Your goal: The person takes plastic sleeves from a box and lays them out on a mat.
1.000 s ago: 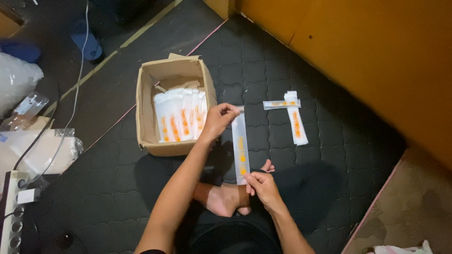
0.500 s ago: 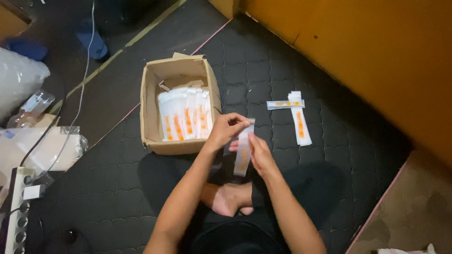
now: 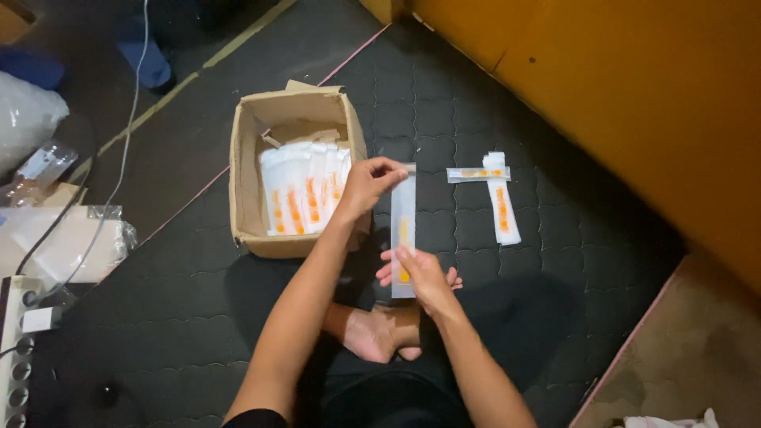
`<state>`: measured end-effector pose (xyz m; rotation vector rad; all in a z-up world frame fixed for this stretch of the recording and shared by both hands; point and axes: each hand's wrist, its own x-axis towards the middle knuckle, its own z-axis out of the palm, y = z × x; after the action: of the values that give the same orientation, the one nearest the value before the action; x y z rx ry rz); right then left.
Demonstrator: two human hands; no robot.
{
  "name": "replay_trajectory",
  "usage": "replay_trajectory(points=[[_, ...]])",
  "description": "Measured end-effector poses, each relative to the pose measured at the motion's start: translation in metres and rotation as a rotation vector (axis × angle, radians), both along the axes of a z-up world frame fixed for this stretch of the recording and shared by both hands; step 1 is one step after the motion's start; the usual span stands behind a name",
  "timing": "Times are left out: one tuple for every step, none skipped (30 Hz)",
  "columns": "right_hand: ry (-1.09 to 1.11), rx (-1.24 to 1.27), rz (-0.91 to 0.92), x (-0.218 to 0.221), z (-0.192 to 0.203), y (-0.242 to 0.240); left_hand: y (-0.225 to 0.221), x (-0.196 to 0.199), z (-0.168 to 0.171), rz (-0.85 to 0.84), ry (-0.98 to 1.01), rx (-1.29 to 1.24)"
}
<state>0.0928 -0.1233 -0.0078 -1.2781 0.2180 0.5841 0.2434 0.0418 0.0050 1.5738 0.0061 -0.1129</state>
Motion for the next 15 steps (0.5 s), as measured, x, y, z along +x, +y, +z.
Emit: replay_trajectory(points=[[0.003,-0.003,0.001,-0.006,-0.003,-0.001,0.001,0.003,-0.003,0.001,0.003,-0.003],[0.015,-0.002,-0.006,-0.013,-0.006,-0.002,0.002,0.005,-0.006,-0.002,0.005,0.001],[0.027,0.001,-0.014,-0.019,-0.009,-0.003,0.004,0.009,-0.008,-0.004,0.006,0.006],[0.03,-0.001,-0.013,-0.025,-0.008,-0.004,0.003,0.008,-0.007,-0.004,0.009,0.004],[0.061,0.018,-0.019,-0.03,-0.008,-0.005,0.004,0.009,-0.004,-0.004,-0.004,0.005],[0.092,0.037,-0.025,-0.036,-0.007,-0.005,0.004,0.009,-0.001,-0.004,-0.016,0.005],[0.092,0.036,-0.023,-0.039,-0.007,-0.006,0.003,0.008,-0.002,-0.002,-0.017,0.004],[0.089,0.043,-0.029,-0.042,-0.007,-0.007,0.002,0.006,-0.004,-0.005,-0.011,-0.014],[0.087,0.05,-0.037,-0.044,-0.007,-0.008,0.0,0.006,-0.005,-0.01,-0.003,-0.033],[0.088,0.049,-0.039,-0.043,-0.005,-0.009,0.001,0.006,-0.006,-0.012,-0.002,-0.034],[0.087,0.055,-0.038,-0.043,-0.003,-0.01,0.001,0.005,-0.006,-0.01,0.006,-0.015],[0.086,0.06,-0.036,-0.043,-0.001,-0.01,0.001,0.004,-0.006,-0.008,0.013,0.003],[0.084,0.06,-0.036,-0.043,-0.001,-0.011,0.001,0.005,-0.005,-0.008,0.012,0.003],[0.077,0.063,-0.038,-0.043,0.0,-0.011,0.002,0.004,-0.005,-0.003,0.022,0.004],[0.066,0.066,-0.037,-0.044,0.0,-0.011,0.002,0.003,-0.005,0.004,0.029,0.005]])
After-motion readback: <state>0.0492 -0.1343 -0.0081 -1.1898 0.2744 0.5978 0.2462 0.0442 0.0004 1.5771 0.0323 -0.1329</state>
